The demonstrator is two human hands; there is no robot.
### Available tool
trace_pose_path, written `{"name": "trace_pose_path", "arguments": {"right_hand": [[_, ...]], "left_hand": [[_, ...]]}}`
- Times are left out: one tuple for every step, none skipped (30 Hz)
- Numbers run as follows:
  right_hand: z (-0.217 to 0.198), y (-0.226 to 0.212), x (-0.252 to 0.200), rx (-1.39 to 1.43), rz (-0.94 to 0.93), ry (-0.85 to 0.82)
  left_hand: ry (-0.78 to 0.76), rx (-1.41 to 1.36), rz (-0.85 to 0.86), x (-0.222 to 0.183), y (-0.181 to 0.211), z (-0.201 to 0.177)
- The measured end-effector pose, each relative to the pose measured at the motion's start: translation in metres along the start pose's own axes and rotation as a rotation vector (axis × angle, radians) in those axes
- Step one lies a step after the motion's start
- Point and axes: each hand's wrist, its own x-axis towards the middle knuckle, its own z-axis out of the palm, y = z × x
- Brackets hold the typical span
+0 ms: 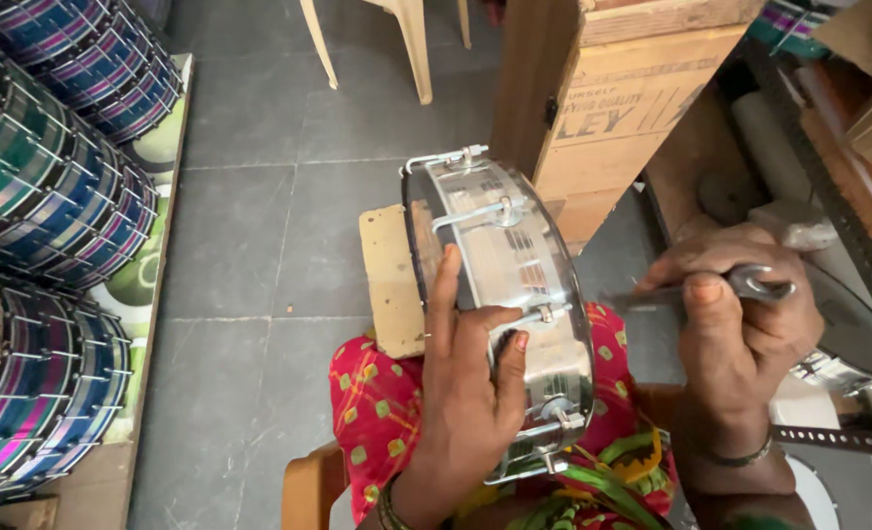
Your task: The person uses a wrench to tighten or loosen the tension rods on the rim of a snare drum, turning the drum over to reach different sections and using their fingers to adjust the bolts.
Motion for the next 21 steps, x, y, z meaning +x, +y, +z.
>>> {"name": "trace_pose_path", "arguments": {"right_hand": [[0.001, -0.004, 0.003, -0.063, 0.017, -0.021], [0.002, -0.008, 0.006, -0.126, 0.032, -0.043], [0.002, -0.012, 0.011, -0.218, 0.058, -0.076], [0.004, -0.016, 0.015, -0.307, 0.084, -0.11], [0.008, -0.02, 0.018, -0.231, 0.108, -0.135], [0.013, -0.024, 0.021, -0.154, 0.131, -0.159], [0.016, -0.026, 0.025, -0.098, 0.13, -0.183], [0.02, -0.028, 0.029, -0.042, 0.132, -0.207], [0.023, -0.026, 0.038, -0.007, 0.109, -0.231], [0.025, -0.026, 0.043, 0.029, 0.087, -0.255], [0.027, -0.026, 0.046, 0.037, 0.105, -0.279], [0.029, -0.026, 0.048, 0.045, 0.123, -0.303], [0.03, -0.025, 0.05, 0.049, 0.145, -0.318], [0.031, -0.024, 0.052, 0.053, 0.167, -0.333], [0.032, -0.023, 0.055, 0.052, 0.195, -0.34], [0.034, -0.021, 0.058, 0.052, 0.222, -0.347], [0.036, -0.021, 0.06, 0.036, 0.253, -0.347], [0.038, -0.02, 0.063, 0.019, 0.284, -0.348], [0.04, -0.02, 0.065, 0.002, 0.315, -0.349], [0.042, -0.021, 0.068, -0.032, 0.314, -0.378], [0.044, -0.021, 0.07, -0.066, 0.312, -0.406]], "left_hand": [[-0.007, 0.01, -0.007, 0.0, 0.0, 0.0], [-0.005, 0.023, -0.01, -0.001, 0.001, 0.0], [-0.004, 0.035, -0.013, -0.001, 0.001, 0.0], [-0.003, 0.047, -0.016, -0.001, 0.001, 0.0], [-0.002, 0.055, -0.013, -0.001, 0.001, 0.001], [0.0, 0.063, -0.009, 0.0, 0.002, 0.001], [0.006, 0.07, -0.005, 0.0, 0.002, 0.001], [0.002, 0.067, -0.016, 0.0, 0.002, 0.001], [0.003, 0.065, -0.026, 0.001, 0.003, 0.0], [0.004, 0.063, -0.035, 0.001, 0.004, 0.0], [0.003, 0.057, -0.035, 0.001, 0.004, 0.0], [0.003, 0.052, -0.035, 0.001, 0.004, 0.0], [0.003, 0.046, -0.035, 0.001, 0.005, 0.0], [0.002, 0.045, -0.025, 0.002, 0.005, 0.0], [0.001, 0.044, -0.017, 0.001, 0.004, 0.0], [0.001, 0.044, -0.008, 0.001, 0.004, 0.0], [-0.004, 0.036, -0.015, 0.001, 0.004, 0.0], [-0.008, 0.028, -0.022, 0.0, 0.003, 0.0], [-0.013, 0.019, -0.028, 0.0, 0.003, 0.0], [-0.011, 0.027, -0.017, 0.0, 0.002, 0.001], [-0.008, 0.035, -0.005, 0.0, 0.0, 0.001]]}}
